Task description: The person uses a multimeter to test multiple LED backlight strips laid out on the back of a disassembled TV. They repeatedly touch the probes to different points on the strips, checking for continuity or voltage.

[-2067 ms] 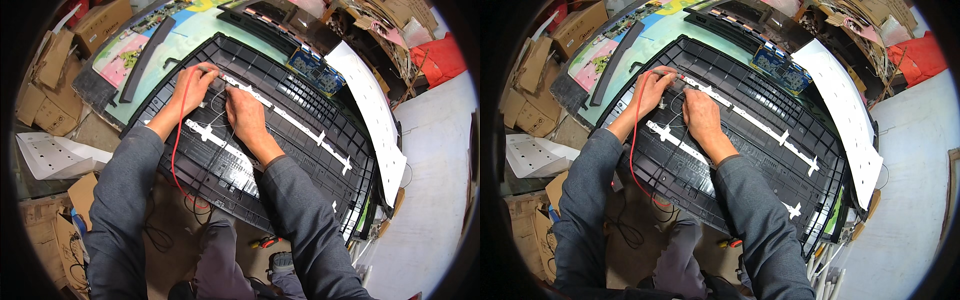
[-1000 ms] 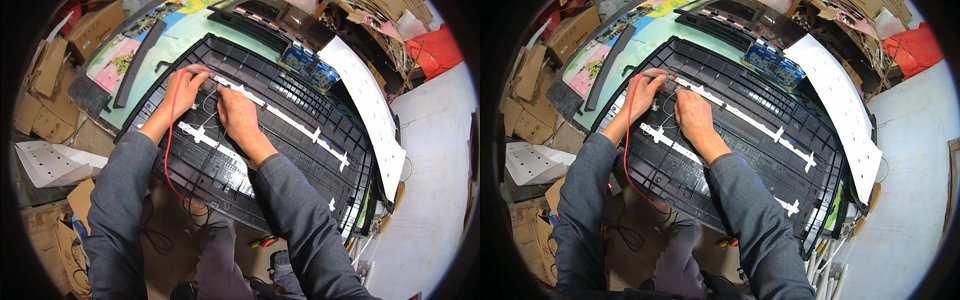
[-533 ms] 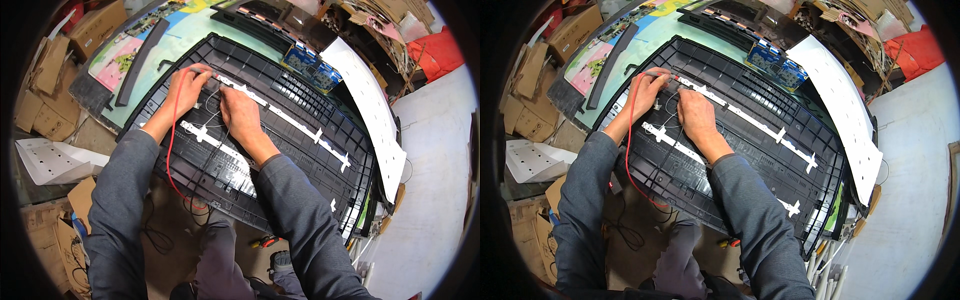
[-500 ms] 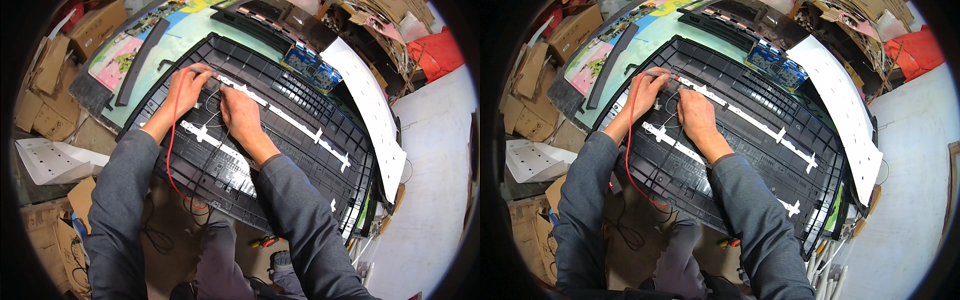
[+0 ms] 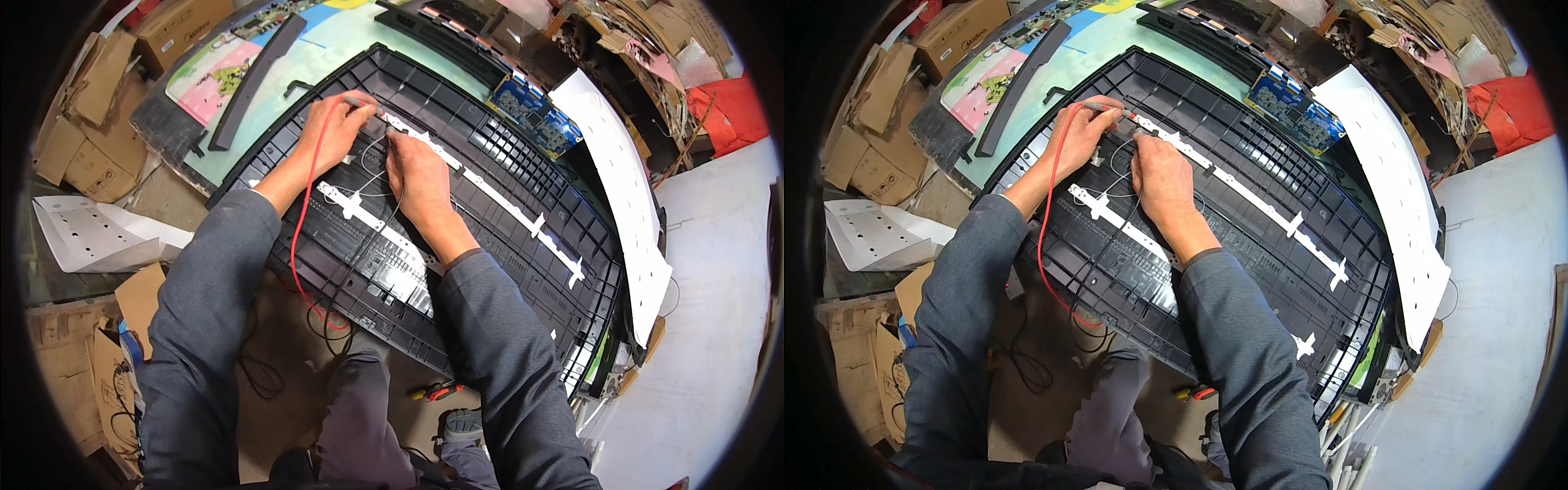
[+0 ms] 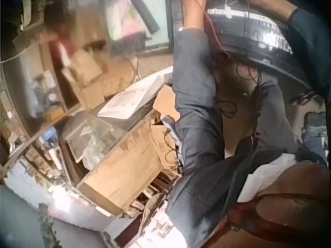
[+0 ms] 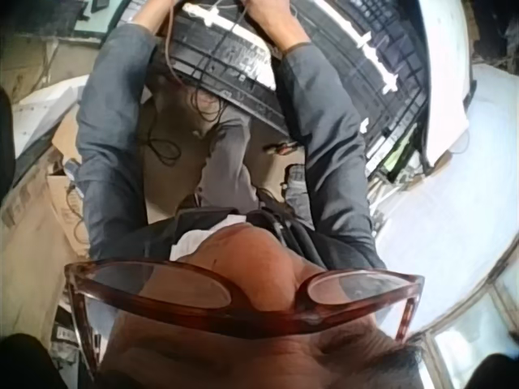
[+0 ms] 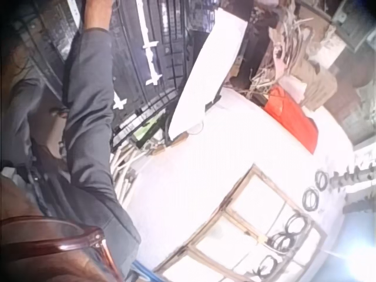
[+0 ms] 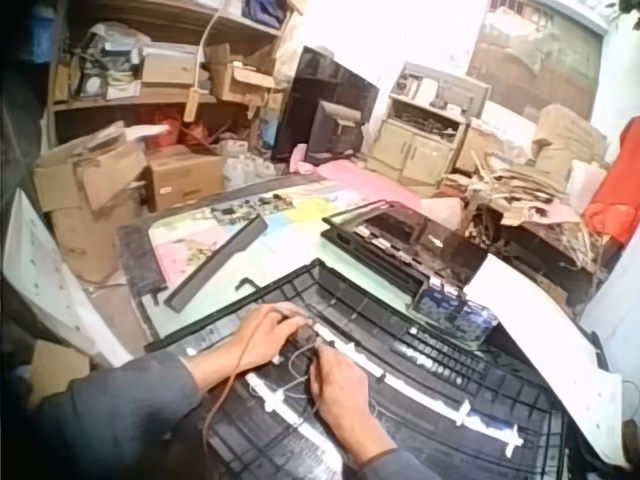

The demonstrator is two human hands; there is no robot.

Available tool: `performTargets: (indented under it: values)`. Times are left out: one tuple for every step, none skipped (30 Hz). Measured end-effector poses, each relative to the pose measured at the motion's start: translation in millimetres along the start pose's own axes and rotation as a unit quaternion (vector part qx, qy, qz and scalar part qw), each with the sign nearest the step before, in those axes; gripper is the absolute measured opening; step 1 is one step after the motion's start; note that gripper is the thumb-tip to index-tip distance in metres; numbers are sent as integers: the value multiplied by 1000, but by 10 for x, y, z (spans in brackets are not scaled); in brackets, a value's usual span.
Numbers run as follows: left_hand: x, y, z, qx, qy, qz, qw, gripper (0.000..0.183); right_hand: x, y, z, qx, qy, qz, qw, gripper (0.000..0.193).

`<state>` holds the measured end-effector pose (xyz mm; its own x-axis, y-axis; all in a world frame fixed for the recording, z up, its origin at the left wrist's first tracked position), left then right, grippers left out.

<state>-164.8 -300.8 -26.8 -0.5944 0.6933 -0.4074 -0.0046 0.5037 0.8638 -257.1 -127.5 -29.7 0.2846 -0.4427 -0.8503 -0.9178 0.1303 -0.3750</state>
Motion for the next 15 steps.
performTargets:
  values:
    - [-9,27,-2,-17,-17,-5,1000,26,-5,8,1,1,-1,2,1000,31]
    - [-26,53,-3,-33,-35,-11,999,28,-10,17,3,2,-1,3,1000,31]
    - [-28,84,-3,-49,-54,-16,997,30,-15,23,6,1,1,5,1000,31]
    - [-37,82,0,-49,-52,-17,997,30,-10,18,0,-3,4,5,1000,31]
    - [-44,80,2,-49,-51,-18,997,30,-8,15,-5,-7,7,6,1000,31]
    - [-50,80,1,-49,-50,-18,997,30,-6,16,-7,-4,4,5,1000,31]
    - [-52,76,2,-49,-50,-18,997,30,-5,14,-8,-2,0,3,1000,31]
    - [-53,73,2,-49,-51,-18,997,30,-4,13,-10,1,-4,2,1000,31]
    - [-52,70,2,-49,-53,-18,997,31,-5,10,-12,-1,-2,2,1000,31]
    - [-50,66,1,-47,-50,-17,997,31,-2,13,-13,-3,-1,3,1000,31]
    - [-47,61,2,-45,-48,-16,998,31,0,16,-14,-5,1,3,1000,31]
    - [-44,56,2,-43,-46,-15,998,31,3,20,-13,-5,1,4,1000,31]
    - [-41,55,0,-44,-46,-15,998,31,1,22,-11,-4,1,5,1000,31]
    - [-38,54,-2,-45,-45,-15,998,31,1,24,-10,-4,0,6,1000,31]
    - [-36,53,-3,-47,-44,-15,998,31,2,25,-12,-4,1,3,1000,31]
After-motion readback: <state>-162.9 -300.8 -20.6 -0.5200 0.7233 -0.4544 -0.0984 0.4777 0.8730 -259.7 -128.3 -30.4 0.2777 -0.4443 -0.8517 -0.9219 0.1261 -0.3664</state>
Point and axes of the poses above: each hand's wrist, its own z-axis away from the middle knuckle, its own x-axis out of the palm, y = z × x, the point moved 2 cm from there along -z, towards the middle knuckle, and after that the axes turned 11 degrees about -y, right-handed, at the moved point
